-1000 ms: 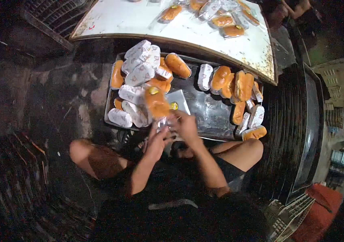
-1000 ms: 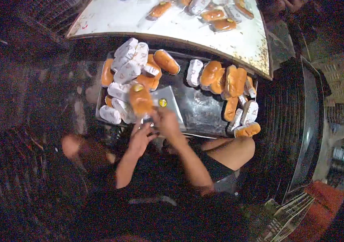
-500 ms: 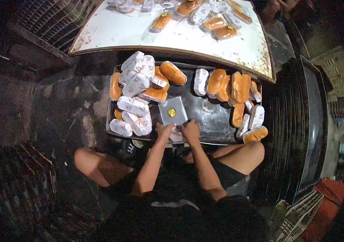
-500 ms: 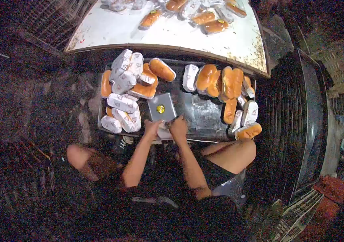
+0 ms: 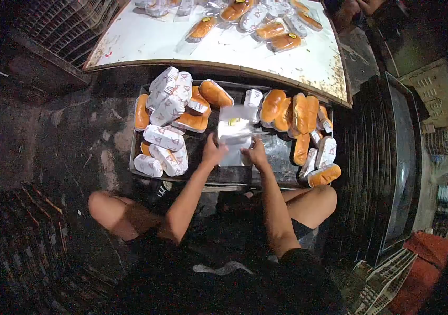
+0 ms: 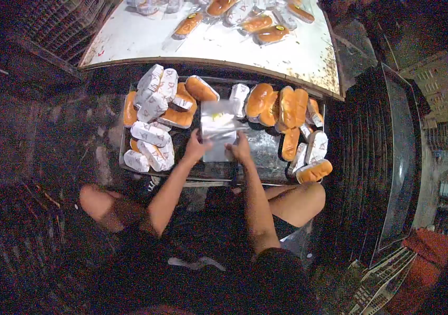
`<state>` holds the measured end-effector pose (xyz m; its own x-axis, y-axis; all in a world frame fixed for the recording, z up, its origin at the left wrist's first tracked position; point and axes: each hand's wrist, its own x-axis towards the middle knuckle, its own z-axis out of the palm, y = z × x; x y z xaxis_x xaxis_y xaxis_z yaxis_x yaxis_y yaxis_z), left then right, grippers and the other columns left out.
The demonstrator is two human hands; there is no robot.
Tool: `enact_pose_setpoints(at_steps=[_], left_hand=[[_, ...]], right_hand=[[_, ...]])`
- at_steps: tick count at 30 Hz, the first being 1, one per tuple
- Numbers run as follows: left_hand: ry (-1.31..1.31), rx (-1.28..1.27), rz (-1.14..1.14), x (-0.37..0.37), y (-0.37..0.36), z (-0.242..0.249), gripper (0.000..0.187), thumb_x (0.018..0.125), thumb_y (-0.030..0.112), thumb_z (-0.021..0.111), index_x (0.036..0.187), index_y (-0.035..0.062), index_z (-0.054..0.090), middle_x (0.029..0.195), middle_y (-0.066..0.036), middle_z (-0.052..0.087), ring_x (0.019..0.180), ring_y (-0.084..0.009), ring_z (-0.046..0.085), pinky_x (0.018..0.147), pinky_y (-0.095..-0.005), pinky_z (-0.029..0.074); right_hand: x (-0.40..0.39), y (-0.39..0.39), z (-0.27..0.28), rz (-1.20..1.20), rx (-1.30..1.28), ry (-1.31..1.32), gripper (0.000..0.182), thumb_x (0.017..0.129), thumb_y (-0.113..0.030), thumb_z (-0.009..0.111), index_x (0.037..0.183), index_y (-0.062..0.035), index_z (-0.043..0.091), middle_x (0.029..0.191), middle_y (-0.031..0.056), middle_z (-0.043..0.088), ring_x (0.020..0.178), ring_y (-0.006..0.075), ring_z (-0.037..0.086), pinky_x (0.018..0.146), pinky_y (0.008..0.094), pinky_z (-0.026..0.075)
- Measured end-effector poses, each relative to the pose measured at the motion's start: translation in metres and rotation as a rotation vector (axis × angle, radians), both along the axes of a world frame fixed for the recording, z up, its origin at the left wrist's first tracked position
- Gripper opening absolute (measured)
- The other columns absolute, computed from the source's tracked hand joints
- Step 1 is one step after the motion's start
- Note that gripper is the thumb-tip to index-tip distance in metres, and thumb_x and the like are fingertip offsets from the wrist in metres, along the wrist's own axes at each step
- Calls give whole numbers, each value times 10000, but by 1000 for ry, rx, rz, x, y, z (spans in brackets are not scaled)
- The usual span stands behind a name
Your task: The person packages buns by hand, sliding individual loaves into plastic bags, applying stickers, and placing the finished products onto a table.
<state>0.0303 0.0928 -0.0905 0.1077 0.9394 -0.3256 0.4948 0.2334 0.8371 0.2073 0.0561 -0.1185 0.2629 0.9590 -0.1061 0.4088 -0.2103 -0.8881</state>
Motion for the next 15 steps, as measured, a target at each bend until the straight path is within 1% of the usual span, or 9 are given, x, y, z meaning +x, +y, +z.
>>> enact_pose_setpoints(at_steps=[2,4,5,7,8,9,10,11,15], left_hand=[[202,153,-73,1,-32,32,820,664,256,656,1265,-32,179,1281,-275,204,1174,-418,230,973,-425,210],[336,363,-366,-4,-59,43,809,675,275,646,1263,-38,188,1278,-265,225,1190,-386,227,973,-449,197],[342,348,-362,-7,-73,38,809,675,275,646,1263,-38,188,1278,-265,225,1190,-386,227,973,-449,197],[374,422,-751,-11,-86,35,616,698,269,619,1169,-37,368,1141,-260,411,1087,-342,396,896,-423,327],[371,419,-747,-12,-86,33,616,698,269,619,1169,-37,368,1141,-260,411,1087,-342,396,896,-423,327],[453,165,-880,-12,-80,51,468,724,281,585,1062,-15,456,1027,-232,483,984,-342,464,823,-424,376],[527,-99,-1007,-12,-78,60,352,751,294,551,954,6,544,913,-205,556,881,-342,531,749,-424,424],[447,159,-940,-25,-86,38,237,756,258,528,783,29,586,736,-172,582,721,-346,566,632,-430,448],[481,201,-856,-40,-76,45,148,685,150,559,786,45,589,745,-150,583,729,-314,572,619,-407,449]], right_hand=[[6,-2,-18,11,-114,-8,620,535,-66,716,1069,58,426,1020,201,532,905,321,534,805,354,413],[-11,-9,31,-6,-185,-95,664,538,-58,659,1127,70,378,988,236,527,928,339,514,823,370,391],[-15,-12,12,-48,-257,-82,677,541,-76,621,1145,66,349,992,252,500,939,375,475,824,390,374],[-24,-20,8,-39,-170,-207,711,541,-101,650,1155,64,334,976,255,496,907,380,483,793,399,386],[-27,-26,8,-40,-73,-337,746,540,-125,679,1166,63,319,960,258,491,875,385,490,762,409,398],[-30,-35,16,-61,63,-644,714,568,-129,659,1165,67,318,930,241,494,817,396,486,728,419,404],[-33,-49,29,-58,58,-648,714,568,-129,659,1165,67,318,930,241,494,817,396,486,728,419,404],[-37,-63,46,2,74,-615,660,600,-135,650,1149,66,344,926,239,504,819,378,500,714,410,411],[-63,-115,108,230,-102,22,357,740,-168,598,983,54,460,744,150,550,691,207,548,618,309,423]])
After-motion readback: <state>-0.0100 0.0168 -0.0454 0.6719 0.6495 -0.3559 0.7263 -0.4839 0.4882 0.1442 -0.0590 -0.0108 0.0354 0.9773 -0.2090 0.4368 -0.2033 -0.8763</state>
